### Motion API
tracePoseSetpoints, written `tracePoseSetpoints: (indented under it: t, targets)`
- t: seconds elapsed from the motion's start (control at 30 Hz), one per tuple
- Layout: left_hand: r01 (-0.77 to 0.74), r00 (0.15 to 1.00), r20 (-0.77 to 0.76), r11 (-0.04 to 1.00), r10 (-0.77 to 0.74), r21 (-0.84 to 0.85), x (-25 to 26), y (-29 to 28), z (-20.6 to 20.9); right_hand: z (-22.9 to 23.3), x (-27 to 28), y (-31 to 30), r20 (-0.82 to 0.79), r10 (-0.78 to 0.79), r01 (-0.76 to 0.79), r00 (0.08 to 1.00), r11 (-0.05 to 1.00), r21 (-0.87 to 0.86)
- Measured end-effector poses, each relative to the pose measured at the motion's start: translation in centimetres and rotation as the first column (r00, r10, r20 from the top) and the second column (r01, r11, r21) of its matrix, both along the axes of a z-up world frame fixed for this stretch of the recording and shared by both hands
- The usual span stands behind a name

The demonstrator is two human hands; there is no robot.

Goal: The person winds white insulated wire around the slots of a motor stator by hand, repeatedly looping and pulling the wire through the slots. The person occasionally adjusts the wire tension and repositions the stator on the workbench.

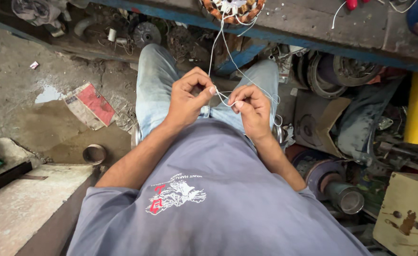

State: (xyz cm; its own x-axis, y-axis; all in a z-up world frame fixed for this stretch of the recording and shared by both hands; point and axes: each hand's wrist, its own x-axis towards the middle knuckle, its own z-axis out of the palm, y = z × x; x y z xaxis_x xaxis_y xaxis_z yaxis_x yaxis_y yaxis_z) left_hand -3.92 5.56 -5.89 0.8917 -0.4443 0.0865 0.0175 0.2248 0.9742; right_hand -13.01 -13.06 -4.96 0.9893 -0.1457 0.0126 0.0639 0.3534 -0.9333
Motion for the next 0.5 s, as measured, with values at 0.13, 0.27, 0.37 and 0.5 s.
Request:
tracePoseSetpoints:
  t: [0.13, 0.27, 0.37, 0.5]
  targets:
    - [-0.009, 0.938, -0.344, 0.987, -0.048, -0.162, 0.5, -0.5, -3.0, 0.4, 0.1, -0.2, -0.21, 0.149, -0.208, 0.966, 0.934, -0.292]
    - [-0.014, 0.889, -0.453, 0.984, -0.068, -0.176, 0.9, -1.1, -4.9, 0.8, 1.5, 0.6, -0.423, 0.1, -0.369, 0.901, 0.692, -0.621]
    - [0.042, 0.912, -0.4, 0.992, -0.086, -0.116, 0.1, -0.5, -5.3, 0.4, 1.4, 1.1, -0.526, 0.037, -0.38, 0.85, 0.733, -0.563]
    - [0.004, 0.821, -0.527, 0.925, -0.22, -0.379, 0.0, 0.1, -4.9, -0.8, 1.1, 0.4, -0.337, 0.344, -0.442, 0.876, 0.852, -0.28]
